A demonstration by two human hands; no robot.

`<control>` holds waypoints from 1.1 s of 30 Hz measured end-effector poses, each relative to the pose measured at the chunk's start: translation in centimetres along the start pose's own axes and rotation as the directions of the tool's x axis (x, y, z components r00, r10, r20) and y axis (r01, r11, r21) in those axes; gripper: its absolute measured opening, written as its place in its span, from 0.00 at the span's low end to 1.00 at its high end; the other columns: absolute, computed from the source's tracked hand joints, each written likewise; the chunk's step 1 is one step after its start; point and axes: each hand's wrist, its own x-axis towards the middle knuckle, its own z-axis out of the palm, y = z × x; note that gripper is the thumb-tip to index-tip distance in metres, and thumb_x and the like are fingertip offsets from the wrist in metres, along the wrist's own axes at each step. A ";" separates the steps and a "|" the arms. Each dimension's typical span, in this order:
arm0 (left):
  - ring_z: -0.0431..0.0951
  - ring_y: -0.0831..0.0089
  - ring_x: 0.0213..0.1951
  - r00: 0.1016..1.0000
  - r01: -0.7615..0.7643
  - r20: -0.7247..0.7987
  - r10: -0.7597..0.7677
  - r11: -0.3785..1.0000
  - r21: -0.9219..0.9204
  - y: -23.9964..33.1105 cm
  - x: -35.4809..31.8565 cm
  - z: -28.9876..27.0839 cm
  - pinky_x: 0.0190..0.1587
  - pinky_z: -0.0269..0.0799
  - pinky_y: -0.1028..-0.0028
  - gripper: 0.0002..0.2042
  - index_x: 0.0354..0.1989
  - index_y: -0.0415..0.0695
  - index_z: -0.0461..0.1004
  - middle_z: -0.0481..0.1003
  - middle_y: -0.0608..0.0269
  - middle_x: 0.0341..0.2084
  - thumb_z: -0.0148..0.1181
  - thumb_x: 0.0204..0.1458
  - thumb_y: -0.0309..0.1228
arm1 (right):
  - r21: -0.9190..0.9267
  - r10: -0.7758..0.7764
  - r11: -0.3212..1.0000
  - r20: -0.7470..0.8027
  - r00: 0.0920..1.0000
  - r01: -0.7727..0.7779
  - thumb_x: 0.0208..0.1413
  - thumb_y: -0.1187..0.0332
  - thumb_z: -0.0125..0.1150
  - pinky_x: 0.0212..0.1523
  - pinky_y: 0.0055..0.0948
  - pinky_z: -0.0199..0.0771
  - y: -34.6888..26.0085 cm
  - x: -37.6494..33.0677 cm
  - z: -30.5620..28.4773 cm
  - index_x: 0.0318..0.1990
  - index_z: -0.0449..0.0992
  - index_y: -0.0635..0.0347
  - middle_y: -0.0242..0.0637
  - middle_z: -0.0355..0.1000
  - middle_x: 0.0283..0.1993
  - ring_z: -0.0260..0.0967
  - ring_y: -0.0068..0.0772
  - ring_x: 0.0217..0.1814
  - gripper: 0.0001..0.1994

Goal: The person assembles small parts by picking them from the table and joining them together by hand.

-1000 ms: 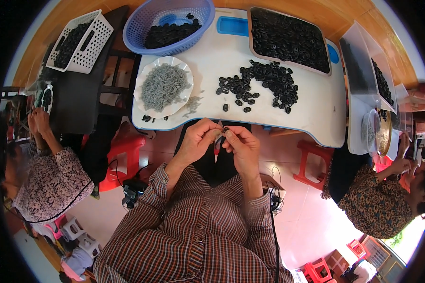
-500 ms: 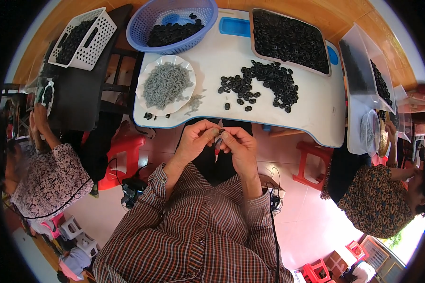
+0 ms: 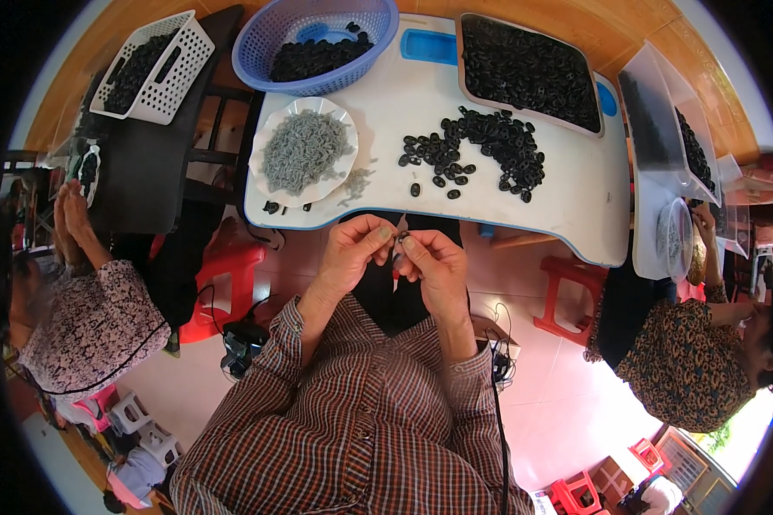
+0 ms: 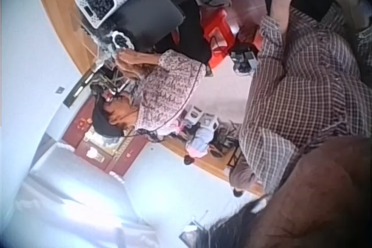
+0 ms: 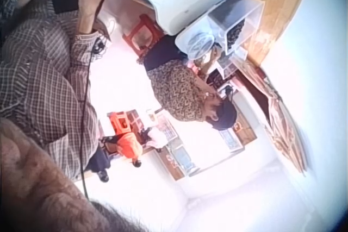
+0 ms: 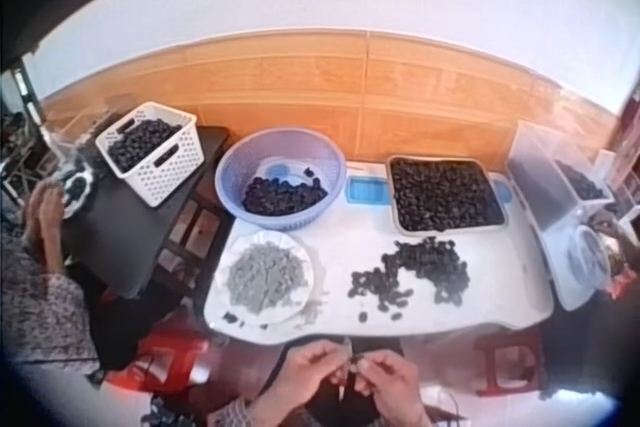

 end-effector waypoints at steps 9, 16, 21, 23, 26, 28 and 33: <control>0.71 0.83 0.25 1.000 -0.007 0.020 0.007 1.000 0.026 0.1 -0.2 0.1 0.29 0.68 0.83 0.10 0.38 0.37 0.76 0.75 0.68 0.24 0.57 0.59 0.32 | -0.001 -0.005 1.000 0.001 1.000 0.005 0.60 0.70 0.58 0.24 0.13 0.62 -0.3 -0.3 0.5 0.38 0.76 0.65 0.31 0.75 0.29 0.68 0.16 0.24 0.07; 0.71 0.83 0.25 1.000 0.002 0.006 -0.002 0.998 0.061 0.6 -0.4 0.4 0.29 0.69 0.84 0.10 0.37 0.37 0.76 0.75 0.68 0.25 0.56 0.59 0.32 | -0.017 -0.014 1.000 -0.003 1.000 0.014 0.60 0.69 0.58 0.24 0.14 0.63 -0.3 -0.4 0.5 0.38 0.76 0.65 0.31 0.75 0.30 0.68 0.16 0.24 0.07; 0.72 0.83 0.25 1.000 -0.030 0.014 0.028 0.990 0.136 0.6 -0.3 0.3 0.29 0.69 0.84 0.10 0.37 0.36 0.76 0.75 0.68 0.25 0.56 0.59 0.32 | -0.030 -0.017 0.999 -0.011 1.000 0.017 0.60 0.69 0.58 0.24 0.14 0.63 -0.2 -0.3 0.5 0.38 0.76 0.65 0.31 0.75 0.30 0.68 0.16 0.24 0.07; 0.72 0.83 0.25 0.999 -0.033 0.013 0.032 0.989 0.146 0.7 -0.3 0.4 0.29 0.69 0.84 0.10 0.37 0.36 0.76 0.75 0.68 0.25 0.56 0.59 0.32 | -0.032 -0.015 0.999 -0.012 1.000 0.015 0.60 0.69 0.58 0.24 0.14 0.63 -0.3 -0.3 0.5 0.38 0.76 0.65 0.32 0.75 0.30 0.68 0.16 0.24 0.07; 0.72 0.83 0.25 0.999 -0.042 0.016 0.040 0.987 0.154 0.7 -0.3 0.4 0.28 0.69 0.84 0.09 0.37 0.36 0.76 0.75 0.68 0.25 0.56 0.59 0.31 | -0.046 -0.018 0.999 -0.009 1.000 0.018 0.59 0.69 0.58 0.25 0.14 0.63 -0.3 -0.3 0.4 0.37 0.76 0.64 0.31 0.75 0.30 0.68 0.16 0.24 0.07; 0.72 0.83 0.24 0.999 -0.046 0.020 0.044 0.987 0.152 0.7 -0.3 0.4 0.27 0.69 0.84 0.09 0.37 0.36 0.76 0.75 0.68 0.24 0.56 0.59 0.31 | -0.046 -0.016 0.999 -0.015 1.000 0.015 0.59 0.69 0.58 0.25 0.14 0.63 -0.3 -0.3 0.5 0.37 0.76 0.64 0.31 0.75 0.30 0.68 0.16 0.24 0.07; 0.71 0.84 0.24 0.999 -0.043 0.011 0.042 0.985 0.168 0.7 -0.2 0.4 0.26 0.68 0.85 0.09 0.37 0.36 0.76 0.74 0.68 0.24 0.56 0.59 0.30 | -0.056 -0.014 0.998 -0.027 1.000 0.013 0.59 0.69 0.59 0.25 0.14 0.63 -0.3 -0.3 0.4 0.37 0.76 0.64 0.31 0.75 0.30 0.67 0.16 0.24 0.07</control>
